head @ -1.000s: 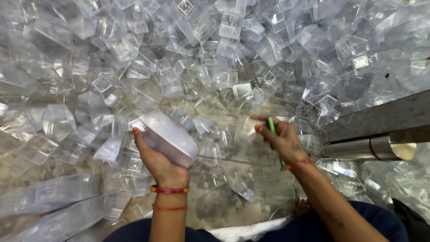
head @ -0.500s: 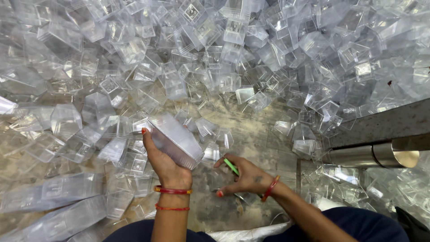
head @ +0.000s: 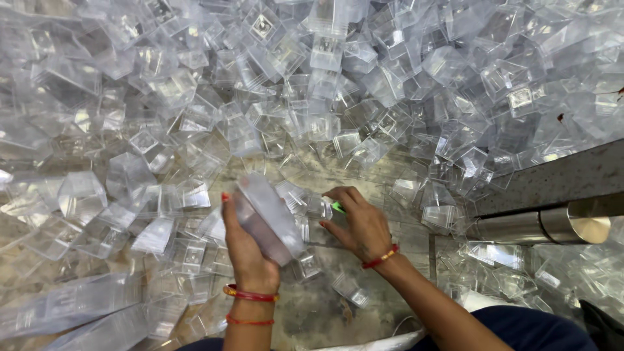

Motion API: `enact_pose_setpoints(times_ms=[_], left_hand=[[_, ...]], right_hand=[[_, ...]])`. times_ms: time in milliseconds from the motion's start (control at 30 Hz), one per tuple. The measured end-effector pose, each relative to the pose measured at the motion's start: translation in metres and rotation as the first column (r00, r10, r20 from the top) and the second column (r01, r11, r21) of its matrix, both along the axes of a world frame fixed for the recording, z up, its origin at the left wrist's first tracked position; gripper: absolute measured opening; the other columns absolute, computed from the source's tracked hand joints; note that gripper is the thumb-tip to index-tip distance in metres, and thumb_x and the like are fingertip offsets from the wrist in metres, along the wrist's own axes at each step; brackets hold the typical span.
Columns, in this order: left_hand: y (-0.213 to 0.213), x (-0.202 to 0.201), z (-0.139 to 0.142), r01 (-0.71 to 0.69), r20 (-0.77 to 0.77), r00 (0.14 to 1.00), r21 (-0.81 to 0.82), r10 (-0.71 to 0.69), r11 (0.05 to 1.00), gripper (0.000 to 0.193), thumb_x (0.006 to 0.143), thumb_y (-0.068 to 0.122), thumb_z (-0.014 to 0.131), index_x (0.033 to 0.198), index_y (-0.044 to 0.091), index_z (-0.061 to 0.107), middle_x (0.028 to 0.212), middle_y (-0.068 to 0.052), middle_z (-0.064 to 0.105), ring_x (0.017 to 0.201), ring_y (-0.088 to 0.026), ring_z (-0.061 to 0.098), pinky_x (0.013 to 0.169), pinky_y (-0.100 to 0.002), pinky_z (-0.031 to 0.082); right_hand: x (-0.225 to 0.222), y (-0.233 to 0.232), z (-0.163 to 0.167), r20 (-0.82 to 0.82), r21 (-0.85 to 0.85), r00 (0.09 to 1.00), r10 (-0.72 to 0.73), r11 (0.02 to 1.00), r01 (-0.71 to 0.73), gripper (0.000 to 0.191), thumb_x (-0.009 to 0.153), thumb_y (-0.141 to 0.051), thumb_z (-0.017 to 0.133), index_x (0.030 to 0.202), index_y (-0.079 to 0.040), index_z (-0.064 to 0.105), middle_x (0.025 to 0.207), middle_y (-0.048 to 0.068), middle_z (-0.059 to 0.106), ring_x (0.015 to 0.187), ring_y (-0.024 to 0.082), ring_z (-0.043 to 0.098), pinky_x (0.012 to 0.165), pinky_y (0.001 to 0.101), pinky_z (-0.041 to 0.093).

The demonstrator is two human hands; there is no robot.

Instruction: The person sits on the floor surrounded by piles of small clear plastic cups, picks up cups one at a time, and uses a green utility knife to trim excess flashing from the cup rims. Trimmed cups are stacked in a growing pile beside them.

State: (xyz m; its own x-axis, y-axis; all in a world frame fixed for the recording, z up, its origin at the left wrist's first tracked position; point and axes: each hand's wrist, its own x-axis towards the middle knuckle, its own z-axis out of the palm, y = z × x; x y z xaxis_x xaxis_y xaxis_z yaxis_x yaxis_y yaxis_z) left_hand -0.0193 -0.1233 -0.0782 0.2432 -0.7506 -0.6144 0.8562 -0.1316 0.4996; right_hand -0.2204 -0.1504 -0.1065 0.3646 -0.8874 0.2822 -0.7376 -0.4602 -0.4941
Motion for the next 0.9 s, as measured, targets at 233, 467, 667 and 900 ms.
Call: enact_pose_setpoints(times_ms=[233,467,667,900], left_hand=[[0.004,-0.01,0.0,0.294,0.592,0.797,-0.21,-0.118,0.933,0.061,0.106,0.051,0.046,0.145,0.007,0.06,0.145,-0.009,0.06,0.128,-0.014,0.057,0.107,-0.03,0.043],[0.009,-0.027,0.02,0.63,0.893,0.272,0.116,-0.358,0.768,0.061,0.084,0.041,0.075,0.143,0.027,0.063,0.099,-0.009,0.078,0.08,-0.019,0.064,0.073,-0.034,0.054],[0.009,-0.031,0.034,0.661,0.969,0.124,0.08,-0.215,0.746,0.067,0.083,0.045,0.076,0.146,0.027,0.058,0.092,-0.01,0.073,0.076,-0.024,0.068,0.07,-0.036,0.054],[0.01,-0.025,0.038,0.693,0.999,-0.019,0.048,-0.049,0.719,0.081,0.082,0.054,0.074,0.152,0.026,0.047,0.099,-0.009,0.075,0.078,-0.025,0.074,0.066,-0.04,0.057]], right_hand=[[-0.024,-0.038,-0.015,0.077,0.259,0.958,-0.277,0.933,0.249,0.025,0.09,-0.029,0.077,0.104,-0.01,0.07,0.08,0.009,0.076,0.072,0.023,0.075,0.064,0.0358,0.057],[-0.065,-0.057,0.039,0.513,0.597,0.714,-0.476,0.795,0.101,0.021,0.099,-0.022,0.068,0.102,-0.002,0.074,0.074,0.004,0.072,0.051,0.006,0.045,0.044,0.0234,0.033],[-0.048,-0.04,0.067,0.465,0.306,0.832,-0.301,0.937,0.168,0.018,0.099,-0.02,0.068,0.104,-0.004,0.074,0.072,-0.003,0.067,0.06,0.001,0.052,0.051,0.0202,0.038],[-0.067,-0.045,0.083,0.328,0.535,0.922,-0.203,0.845,-0.004,0.017,0.092,-0.02,0.072,0.096,-0.004,0.077,0.062,-0.004,0.06,0.052,0.004,0.049,0.046,0.0236,0.039]])
